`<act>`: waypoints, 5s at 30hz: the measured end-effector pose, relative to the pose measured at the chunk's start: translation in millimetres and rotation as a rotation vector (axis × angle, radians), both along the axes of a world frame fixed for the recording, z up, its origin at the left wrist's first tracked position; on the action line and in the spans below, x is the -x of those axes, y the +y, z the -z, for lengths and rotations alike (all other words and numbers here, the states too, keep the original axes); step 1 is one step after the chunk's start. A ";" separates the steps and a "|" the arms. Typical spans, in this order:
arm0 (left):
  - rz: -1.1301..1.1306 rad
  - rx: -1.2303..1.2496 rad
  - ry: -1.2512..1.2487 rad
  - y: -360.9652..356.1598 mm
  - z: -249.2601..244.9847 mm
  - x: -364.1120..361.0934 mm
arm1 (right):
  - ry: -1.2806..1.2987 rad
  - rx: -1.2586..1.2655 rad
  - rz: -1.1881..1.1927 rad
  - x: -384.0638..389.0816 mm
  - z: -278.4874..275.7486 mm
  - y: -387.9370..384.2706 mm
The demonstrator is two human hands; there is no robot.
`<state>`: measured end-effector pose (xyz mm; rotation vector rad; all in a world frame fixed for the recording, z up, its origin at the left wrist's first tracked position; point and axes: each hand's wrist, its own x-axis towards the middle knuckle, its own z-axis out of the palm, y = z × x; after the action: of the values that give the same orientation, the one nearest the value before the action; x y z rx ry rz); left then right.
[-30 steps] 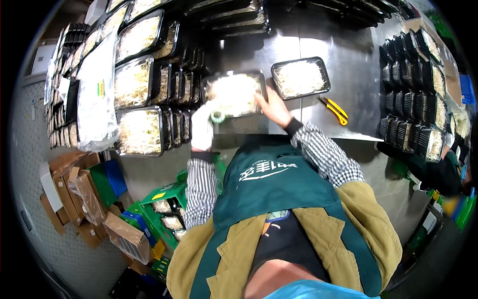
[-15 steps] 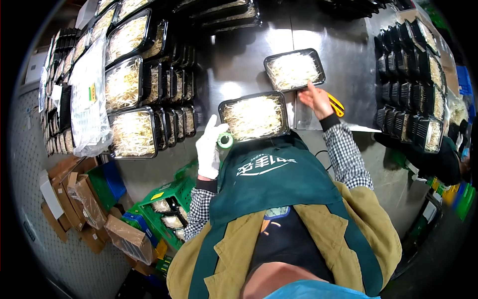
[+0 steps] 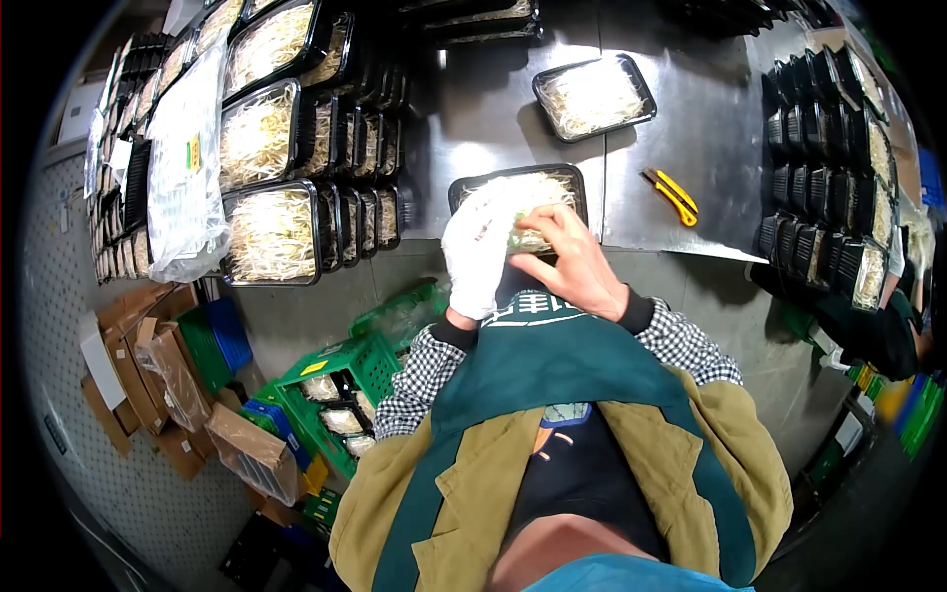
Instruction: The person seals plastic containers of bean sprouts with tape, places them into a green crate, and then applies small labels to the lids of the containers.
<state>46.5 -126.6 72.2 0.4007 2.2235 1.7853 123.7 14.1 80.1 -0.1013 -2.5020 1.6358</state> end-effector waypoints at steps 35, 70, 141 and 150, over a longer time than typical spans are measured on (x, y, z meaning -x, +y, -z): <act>0.891 0.465 -0.034 18.2 109.5 146.2 | -0.181 0.079 0.400 12.2 47.5 -36.1; 0.898 0.333 0.175 -6.6 100.2 120.5 | -0.236 0.020 0.400 -103.0 74.4 -91.6; 1.265 0.246 -0.555 -19.0 -8.5 48.5 | -0.915 1.767 -0.097 -45.4 150.5 8.6; 1.154 0.270 -0.541 -8.2 16.5 70.8 | -1.053 1.283 0.039 39.4 129.9 36.7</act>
<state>-24.2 -134.8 55.8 0.7958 1.3187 0.8134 84.3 50.9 -49.8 -1.3808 -1.1779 3.4017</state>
